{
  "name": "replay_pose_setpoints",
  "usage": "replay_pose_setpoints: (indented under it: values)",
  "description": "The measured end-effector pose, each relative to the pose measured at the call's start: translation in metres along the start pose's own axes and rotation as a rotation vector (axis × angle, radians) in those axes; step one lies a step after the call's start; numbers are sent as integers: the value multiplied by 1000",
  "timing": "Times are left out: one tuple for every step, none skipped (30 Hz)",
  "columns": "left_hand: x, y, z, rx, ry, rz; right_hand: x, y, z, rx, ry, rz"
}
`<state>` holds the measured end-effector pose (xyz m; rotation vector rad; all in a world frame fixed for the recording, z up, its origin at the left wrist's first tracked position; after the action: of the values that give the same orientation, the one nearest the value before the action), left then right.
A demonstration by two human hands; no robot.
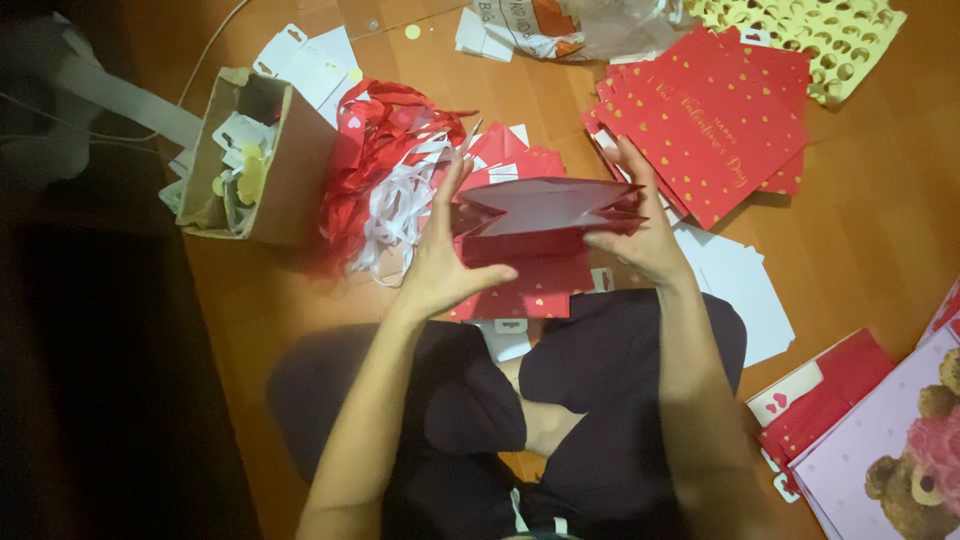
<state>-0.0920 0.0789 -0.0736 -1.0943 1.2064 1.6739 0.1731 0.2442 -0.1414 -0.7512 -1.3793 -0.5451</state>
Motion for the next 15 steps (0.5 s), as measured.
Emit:
replay_pose_setpoints:
  values:
    - [6, 0, 2, 6, 50, -14, -4, 3, 4, -6, -33, 45]
    - [14, -2, 5, 35, 117, 26, -8, 4, 8, 15, -35, 14]
    - [23, -4, 10, 64, 185, 63, -13, 3, 10, 37, -40, -18]
    - [32, -6, 13, 93, 255, 100, -17, 2, 12, 59, -45, -50]
    - [40, -8, 16, 98, 214, 144, -21, 1, 13, 53, -59, -75]
    - [48, -9, 19, 104, 174, 188, -26, -2, 14, 46, -73, -100]
    - [55, -11, 20, 112, 133, 230, -29, -5, 14, 38, -88, -126]
    - [62, -13, 21, 112, 170, 172, -32, -6, 15, 23, -121, -127]
    - [68, -14, 22, 112, 204, 114, -33, -6, 15, 6, -151, -128]
    - [74, -15, 22, 111, 235, 57, -35, -6, 15, -9, -178, -130]
    - [79, -15, 21, 126, 254, 48, -36, -5, 15, -14, -223, -122]
    - [84, -16, 19, 141, 274, 39, -38, -5, 15, -19, -269, -113]
    - [88, -16, 16, 155, 297, 31, -40, -5, 15, -23, -318, -102]
    - [91, -17, 13, 160, 273, 4, -42, -5, 16, -1, -355, -177]
    - [95, -19, 13, 165, 249, -21, -45, -6, 16, 21, -391, -251]
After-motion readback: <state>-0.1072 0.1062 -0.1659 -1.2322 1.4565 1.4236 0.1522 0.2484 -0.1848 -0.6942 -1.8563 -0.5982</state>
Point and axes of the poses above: each hand's wrist, its own z-axis towards the middle knuckle, its own y-axis out of the back of the hand, x = y × z, the point moved 1 cm from there along z, towards the middle knuckle, and after that the axes turned 6 degrees about z, right-handed, at the moved point
